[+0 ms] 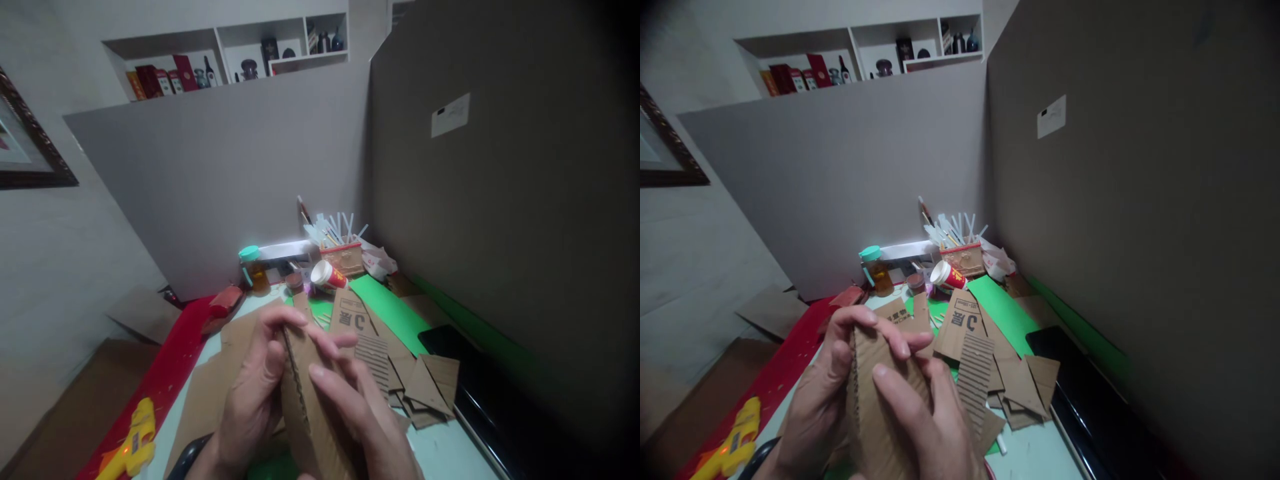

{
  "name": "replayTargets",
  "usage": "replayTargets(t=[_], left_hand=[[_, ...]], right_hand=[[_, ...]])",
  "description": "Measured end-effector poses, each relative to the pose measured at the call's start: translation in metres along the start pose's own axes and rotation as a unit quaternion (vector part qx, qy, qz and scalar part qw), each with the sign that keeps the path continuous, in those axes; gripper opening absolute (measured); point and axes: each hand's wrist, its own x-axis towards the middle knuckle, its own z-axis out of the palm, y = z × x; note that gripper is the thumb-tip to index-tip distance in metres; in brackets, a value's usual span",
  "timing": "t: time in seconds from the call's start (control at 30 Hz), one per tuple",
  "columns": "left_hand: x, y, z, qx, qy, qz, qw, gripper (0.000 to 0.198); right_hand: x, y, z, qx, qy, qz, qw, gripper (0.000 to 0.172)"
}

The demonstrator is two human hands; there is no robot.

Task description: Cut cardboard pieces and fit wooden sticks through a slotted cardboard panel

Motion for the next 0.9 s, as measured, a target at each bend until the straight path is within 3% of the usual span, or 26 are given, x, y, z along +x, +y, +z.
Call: replayTargets(t=[0.2, 0.37, 0.53, 0.67, 0.73, 0.83, 0.9], left_hand=[[-0.001, 0.0, 0.004, 0.011, -0.018, 0.002, 1.0, 0.021], [-0.003, 0.002, 0.015, -0.047, 0.009, 0.007, 0.999, 0.023], [-0.009, 0.004, 0.024, -0.071, 0.063, -0.022, 0.995, 0.032], [-0.011, 0.004, 0.033, -0.046, 0.104, -0.004, 0.994, 0.027], [-0.011, 0.005, 0.038, -0.012, 0.147, 0.008, 0.989, 0.022], [-0.009, 0.01, 0.04, 0.104, 0.221, 0.034, 0.969, 0.016], [-0.008, 0.015, 0.038, 0.201, 0.238, 0.069, 0.948, 0.013]], right_hand=[[0.003, -0.002, -0.001, -0.01, -0.025, -0.026, 0.999, 0.096], [-0.001, 0.003, -0.001, -0.044, -0.008, -0.03, 0.999, 0.078], [-0.007, 0.008, 0.004, -0.113, 0.06, -0.052, 0.99, 0.066], [-0.001, -0.002, 0.011, -0.161, 0.115, 0.109, 0.974, 0.038], [0.003, -0.006, 0.013, -0.177, 0.134, 0.143, 0.965, 0.033], [0.002, -0.003, 0.014, -0.207, 0.147, 0.059, 0.965, 0.042], [-0.002, 0.002, 0.015, -0.233, 0.138, -0.007, 0.963, 0.053]])
